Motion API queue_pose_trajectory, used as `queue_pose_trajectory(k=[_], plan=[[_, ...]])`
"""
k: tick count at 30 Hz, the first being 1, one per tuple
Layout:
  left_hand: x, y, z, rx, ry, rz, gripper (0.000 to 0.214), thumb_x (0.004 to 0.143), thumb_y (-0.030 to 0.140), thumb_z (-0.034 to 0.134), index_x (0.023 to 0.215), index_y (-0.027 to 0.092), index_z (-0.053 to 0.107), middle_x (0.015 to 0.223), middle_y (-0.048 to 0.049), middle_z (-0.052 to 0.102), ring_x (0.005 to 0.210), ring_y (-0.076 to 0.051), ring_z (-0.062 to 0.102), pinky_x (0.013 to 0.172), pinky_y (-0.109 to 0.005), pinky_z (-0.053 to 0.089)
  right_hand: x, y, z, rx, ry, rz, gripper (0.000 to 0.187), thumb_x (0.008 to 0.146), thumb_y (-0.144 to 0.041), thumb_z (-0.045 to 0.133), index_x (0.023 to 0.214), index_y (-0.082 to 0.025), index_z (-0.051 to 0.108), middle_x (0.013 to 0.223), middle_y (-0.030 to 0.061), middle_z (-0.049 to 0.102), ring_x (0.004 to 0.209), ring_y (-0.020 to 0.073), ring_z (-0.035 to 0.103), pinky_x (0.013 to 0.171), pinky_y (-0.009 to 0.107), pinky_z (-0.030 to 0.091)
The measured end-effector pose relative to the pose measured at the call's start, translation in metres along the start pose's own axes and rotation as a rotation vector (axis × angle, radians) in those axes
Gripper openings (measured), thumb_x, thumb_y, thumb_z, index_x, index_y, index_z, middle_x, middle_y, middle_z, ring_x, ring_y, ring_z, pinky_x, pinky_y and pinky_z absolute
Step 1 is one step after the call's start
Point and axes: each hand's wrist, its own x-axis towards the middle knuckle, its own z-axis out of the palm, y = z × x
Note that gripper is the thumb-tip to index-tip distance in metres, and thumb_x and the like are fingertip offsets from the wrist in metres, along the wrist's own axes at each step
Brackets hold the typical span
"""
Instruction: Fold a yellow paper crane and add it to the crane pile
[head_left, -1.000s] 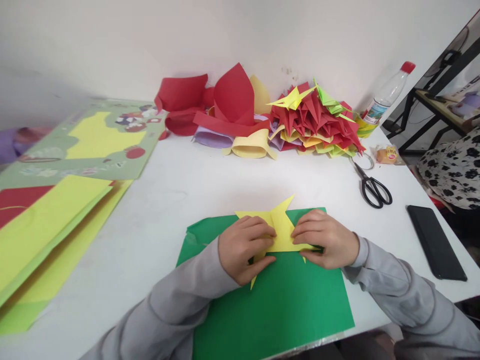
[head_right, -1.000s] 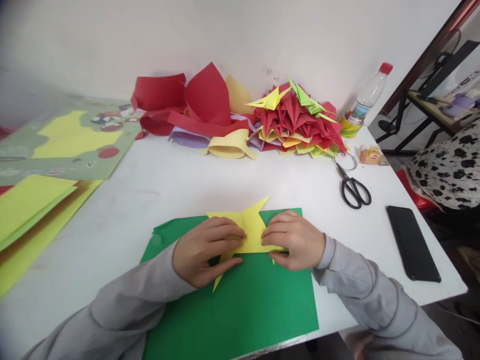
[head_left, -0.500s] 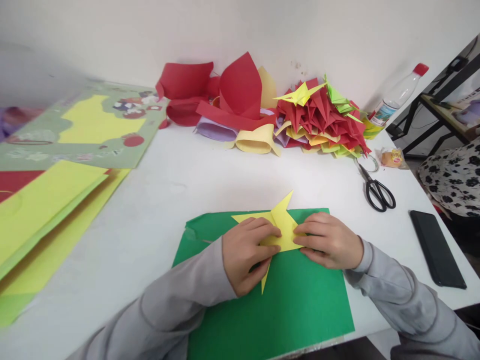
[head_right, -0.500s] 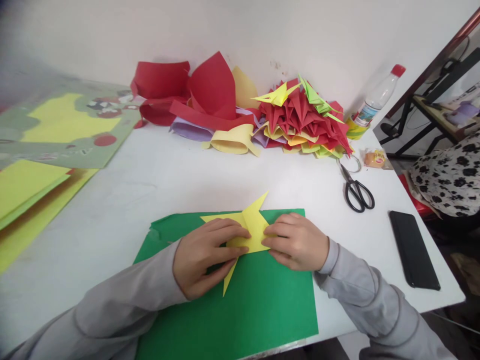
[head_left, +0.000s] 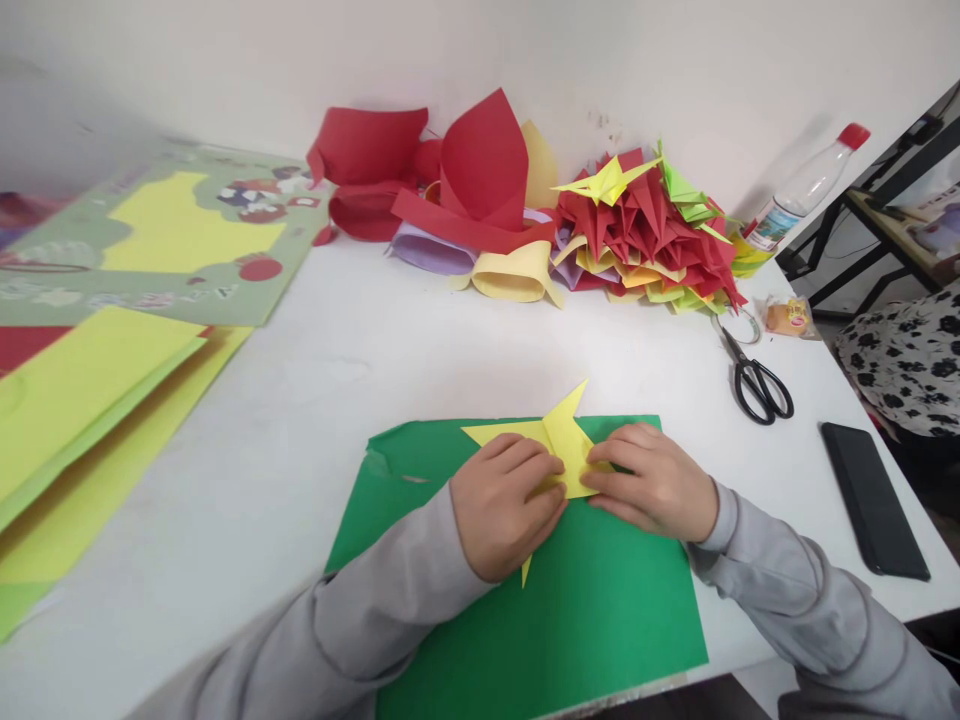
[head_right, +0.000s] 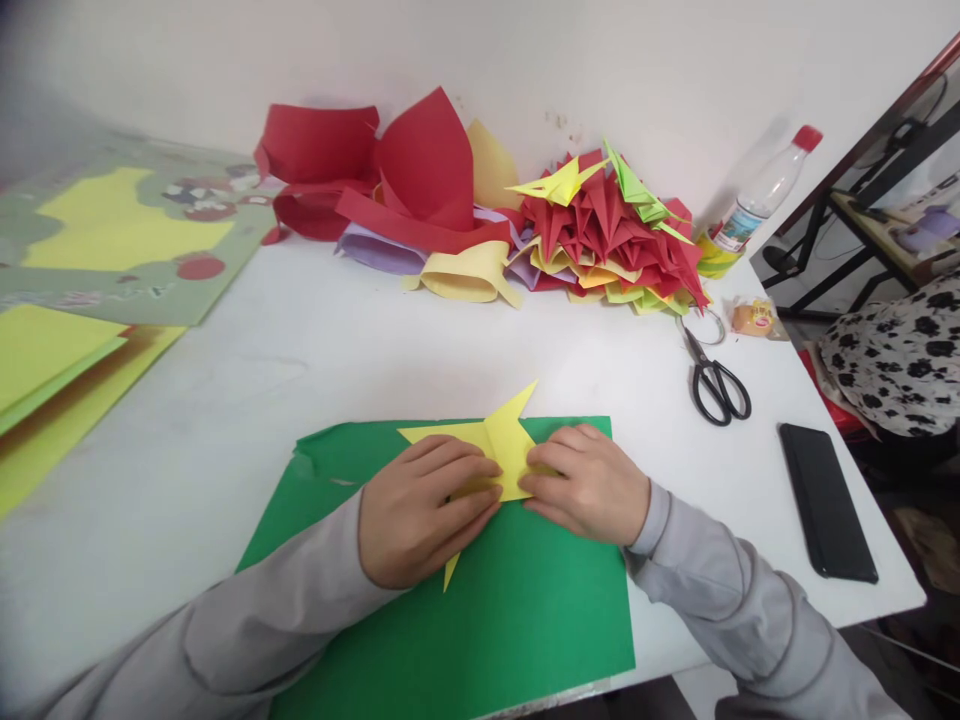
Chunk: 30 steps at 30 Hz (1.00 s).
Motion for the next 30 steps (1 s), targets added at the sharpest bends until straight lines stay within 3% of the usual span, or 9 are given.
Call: queue_pose_trajectory(k=[6,11,20,27,30], plan=[[0.001,-0.002,-0.004,-0.036,0.007,-0.003,0.019,0.085,0.014,0.053,0.071,0.018,0.066,0.085,-0.0069,0.069,0.079,-0.019,0.059,0.073,-0.038,0.048,0.002,-0.003,0.008,0.180,0.122,0.217,0.014,0.091,-0.028,0.057,0.085,-0.020,0.067,0.093,0.0064,0.065,0.089,0.0192,0.057,0.079,0.036,0.043],[0.000,-0.008,-0.012,-0.106,-0.068,0.049,0.017,0.083,0.014,0.052,0.078,0.018,0.068,0.095,-0.0088,0.070,0.086,-0.023,0.062,0.081,-0.043,0.047,0.004,0.005,0.011,0.363,0.166,0.395,0.019,0.079,-0.035,0.072,0.071,-0.019,0.069,0.093,0.0069,0.064,0.093,0.0214,0.059,0.081,0.039,0.047],[0.001,-0.011,-0.024,-0.169,-0.197,0.021,0.024,0.084,0.015,0.047,0.079,0.020,0.070,0.101,-0.0077,0.071,0.091,-0.023,0.063,0.085,-0.042,0.046,0.015,0.007,0.016,0.509,0.241,0.643,0.028,0.068,-0.039,0.080,0.059,-0.018,0.065,0.080,0.0045,0.066,0.077,0.0172,0.063,0.072,0.033,0.052],[0.001,-0.013,-0.026,-0.211,-0.223,0.001,0.029,0.087,0.015,0.043,0.079,0.021,0.070,0.102,-0.0066,0.071,0.093,-0.020,0.064,0.090,-0.042,0.044,0.019,0.003,0.019,0.421,0.309,0.556,0.024,0.074,-0.034,0.077,0.063,-0.020,0.061,0.067,0.0016,0.065,0.070,0.0174,0.060,0.068,0.033,0.047],[-0.001,-0.014,-0.027,-0.216,-0.240,0.007,0.029,0.087,0.015,0.042,0.083,0.021,0.070,0.105,-0.0068,0.071,0.095,-0.021,0.064,0.091,-0.043,0.044,0.018,0.002,0.020,0.345,0.311,0.515,0.021,0.078,-0.032,0.073,0.065,-0.020,0.061,0.075,0.0036,0.065,0.076,0.0186,0.060,0.071,0.034,0.046]])
